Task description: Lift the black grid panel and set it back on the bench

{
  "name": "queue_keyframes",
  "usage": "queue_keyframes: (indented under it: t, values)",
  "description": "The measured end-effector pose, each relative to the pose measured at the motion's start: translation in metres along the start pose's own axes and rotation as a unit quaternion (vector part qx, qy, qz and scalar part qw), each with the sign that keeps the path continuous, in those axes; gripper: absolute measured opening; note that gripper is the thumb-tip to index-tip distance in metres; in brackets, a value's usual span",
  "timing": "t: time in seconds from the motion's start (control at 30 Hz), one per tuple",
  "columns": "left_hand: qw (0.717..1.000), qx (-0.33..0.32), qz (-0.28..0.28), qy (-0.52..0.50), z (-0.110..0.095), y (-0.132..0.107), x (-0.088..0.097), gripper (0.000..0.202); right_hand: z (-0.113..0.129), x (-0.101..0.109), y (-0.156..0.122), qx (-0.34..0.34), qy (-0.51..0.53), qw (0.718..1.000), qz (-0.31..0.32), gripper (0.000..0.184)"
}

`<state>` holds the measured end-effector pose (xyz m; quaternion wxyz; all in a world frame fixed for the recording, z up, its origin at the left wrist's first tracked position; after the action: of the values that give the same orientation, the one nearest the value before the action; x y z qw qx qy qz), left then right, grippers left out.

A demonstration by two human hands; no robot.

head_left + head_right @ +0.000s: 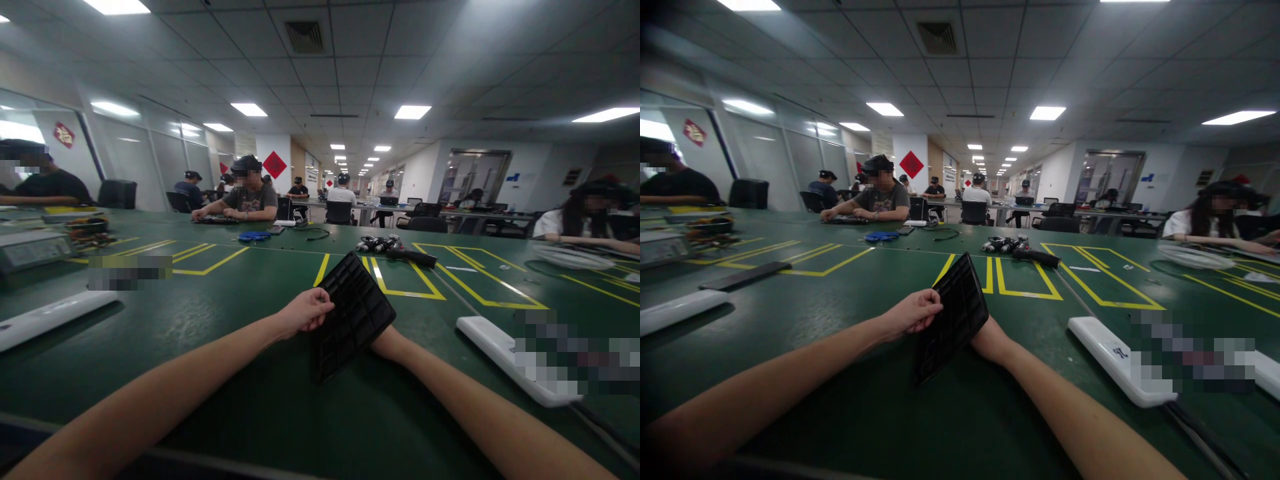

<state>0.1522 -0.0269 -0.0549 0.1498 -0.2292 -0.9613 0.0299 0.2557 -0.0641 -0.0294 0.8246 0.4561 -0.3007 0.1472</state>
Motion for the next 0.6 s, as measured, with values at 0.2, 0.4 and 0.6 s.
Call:
queue_keyframes:
  t: [0.2,0.4,0.6]
  values:
    - [0.951,-0.145,-0.133,0.238,-0.031,-0.013,0.014,0.031,0.010,0.002,0.000,0.015,-0.013,1.000,0.016,0.048]
    - [0.942,-0.167,-0.094,0.275,-0.042,-0.014,0.005,0.014,0.006,0.007,-0.002,0.008,-0.015,1.000,0.019,0.042]
    - [0.952,-0.150,-0.073,0.256,-0.043,-0.010,0.002,0.011,0.007,0.013,-0.001,0.007,-0.010,1.000,0.005,0.039]
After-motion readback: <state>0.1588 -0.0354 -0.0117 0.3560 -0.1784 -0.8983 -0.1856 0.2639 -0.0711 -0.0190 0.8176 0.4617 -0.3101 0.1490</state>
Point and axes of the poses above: each hand's wrist, its own y-axis towards the middle knuckle, its own x-axis out of the back of the hand, z = x × y, the point moved 10 cm from there along y, towards the middle knuckle, and after that the axes turned 5 degrees about x, right-handed, at the moved point
